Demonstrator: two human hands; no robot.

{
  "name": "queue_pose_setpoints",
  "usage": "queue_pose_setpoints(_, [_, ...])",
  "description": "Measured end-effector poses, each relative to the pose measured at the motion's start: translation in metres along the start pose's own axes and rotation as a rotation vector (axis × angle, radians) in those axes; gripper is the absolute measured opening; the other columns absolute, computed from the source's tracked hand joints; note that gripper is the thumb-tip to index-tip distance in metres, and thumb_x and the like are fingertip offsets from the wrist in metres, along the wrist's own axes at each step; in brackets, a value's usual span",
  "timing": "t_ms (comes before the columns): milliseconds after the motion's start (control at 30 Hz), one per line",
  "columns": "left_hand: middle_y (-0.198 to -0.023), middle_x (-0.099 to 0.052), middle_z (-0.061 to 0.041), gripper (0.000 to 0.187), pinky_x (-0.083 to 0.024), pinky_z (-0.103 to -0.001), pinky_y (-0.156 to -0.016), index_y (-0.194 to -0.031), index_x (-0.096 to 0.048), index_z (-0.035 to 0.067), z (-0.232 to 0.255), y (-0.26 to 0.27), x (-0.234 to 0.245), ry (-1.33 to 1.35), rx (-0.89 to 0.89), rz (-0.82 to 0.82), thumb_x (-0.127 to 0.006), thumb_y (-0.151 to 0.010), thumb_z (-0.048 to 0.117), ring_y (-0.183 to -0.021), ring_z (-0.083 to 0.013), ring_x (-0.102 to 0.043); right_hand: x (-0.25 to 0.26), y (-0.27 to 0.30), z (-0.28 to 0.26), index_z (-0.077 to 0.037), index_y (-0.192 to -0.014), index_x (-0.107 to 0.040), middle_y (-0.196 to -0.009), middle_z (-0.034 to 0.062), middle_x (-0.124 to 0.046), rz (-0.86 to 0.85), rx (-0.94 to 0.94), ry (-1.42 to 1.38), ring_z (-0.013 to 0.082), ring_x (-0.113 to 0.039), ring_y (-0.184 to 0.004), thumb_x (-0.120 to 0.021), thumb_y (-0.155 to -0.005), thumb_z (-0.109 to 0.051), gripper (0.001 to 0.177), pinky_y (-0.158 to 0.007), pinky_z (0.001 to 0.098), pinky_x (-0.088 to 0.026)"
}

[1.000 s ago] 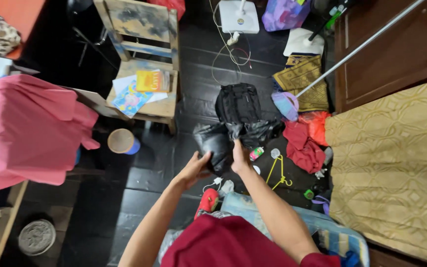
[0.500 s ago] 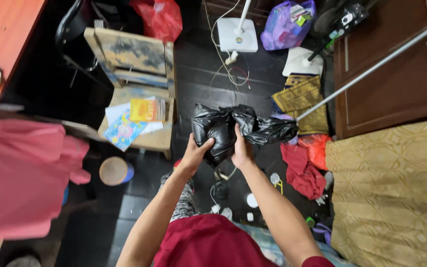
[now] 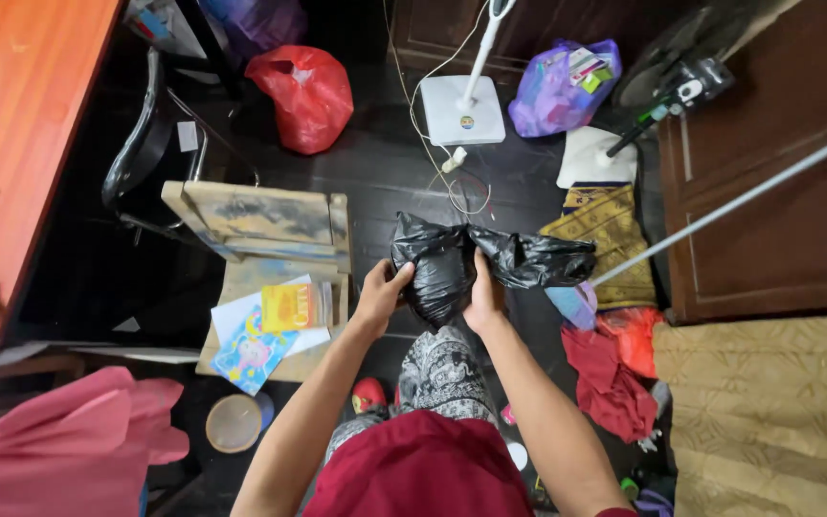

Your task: Packing various items including clothes, a small white bag, a bottle, and papers into plastic bags and organizing them.

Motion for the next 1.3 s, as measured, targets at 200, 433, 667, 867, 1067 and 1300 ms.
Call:
queue_pose_setpoints(200, [-0.087, -0.067, 0.000, 0.022, -0.050, -0.028, -0.065, -0.102, -0.064, 0.005, 0.032, -0.107, -0.003, -0.054, -0.073, 0.102, -0.071, -0.095, 0.024, -0.076, -0.0091, -0.060, 0.040, -0.167, 0.028, -0.011, -0.146, -0.053, -0.148, 0.0046, -0.057, -0.230, -0.206, 0.259, 0.0236, -0.052, -0.135, -0.060, -0.098, -0.042, 0.057, -0.113, 0.0425, -0.041])
queue_pose_setpoints(433, [-0.086, -0.065, -0.004, 0.030, -0.049, -0.032, -0.069, -0.101, -0.067, 0.000, 0.060, -0.270, -0.019, -0.322, -0.163, 0.227, -0.079, -0.090, 0.026, -0.079, -0.0113, -0.057, -0.022, -0.289, -0.063, -0.008, -0.148, -0.049, -0.152, 0.0069, -0.054, -0.507, 0.182, 1.171, 0.0241, -0.045, -0.141, -0.060, -0.100, -0.035, 0.056, -0.120, 0.0407, -0.031])
queue_pose_setpoints(667, [-0.094, -0.075, -0.010, 0.045, -0.054, -0.034, -0.078, -0.112, -0.070, 0.000, 0.117, -0.336, -0.035, -0.448, -0.088, 0.241, -0.076, -0.088, 0.038, -0.086, -0.0158, -0.069, -0.040, -0.380, -0.105, -0.004, -0.148, -0.046, -0.149, 0.0170, -0.054, -0.698, 0.381, 1.181, 0.0280, -0.051, -0.138, -0.052, -0.102, -0.018, 0.049, -0.119, 0.0423, -0.041])
queue_pose_setpoints(867, [-0.092, -0.073, -0.008, 0.039, -0.054, -0.033, -0.067, -0.108, -0.068, 0.002, 0.156, -0.399, 0.026, -0.291, -0.190, 0.471, -0.071, -0.089, 0.037, -0.078, -0.0160, -0.068, -0.132, -0.470, -0.096, -0.003, -0.147, -0.047, -0.148, 0.0125, -0.055, -0.725, -0.181, 0.431, 0.0245, -0.051, -0.137, -0.051, -0.104, -0.016, 0.044, -0.120, 0.0426, -0.039])
queue_pose_setpoints(1067, [-0.067, -0.067, -0.008, 0.038, -0.050, -0.036, -0.060, -0.087, -0.070, 0.001, 0.172, -0.464, 0.117, -0.251, -0.157, 0.674, -0.059, -0.099, 0.035, -0.062, -0.0200, -0.063, -0.211, -0.587, -0.064, -0.010, -0.146, -0.051, -0.151, 0.0065, -0.051, -0.791, -0.253, 0.635, 0.0231, -0.046, -0.141, -0.050, -0.106, -0.016, 0.041, -0.118, 0.0466, -0.038])
queue_pose_setpoints(1300, [-0.075, -0.071, -0.013, 0.025, -0.054, -0.043, -0.070, -0.091, -0.068, 0.003, 0.229, -0.545, 0.175, -0.444, -0.127, 0.715, -0.051, -0.098, 0.021, -0.073, -0.0306, -0.071, -0.315, -0.698, -0.045, -0.009, -0.145, -0.053, -0.147, 0.0069, -0.056, -0.788, -0.334, 0.693, 0.0220, -0.050, -0.137, -0.054, -0.103, -0.022, 0.044, -0.115, 0.0398, -0.041])
Point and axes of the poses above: each hand's wrist, its own y-axis away from the middle knuckle, its own x-axis out of the back of the hand, z = x × y, the point moved 2 cm from there along -y, towards the middle knuckle
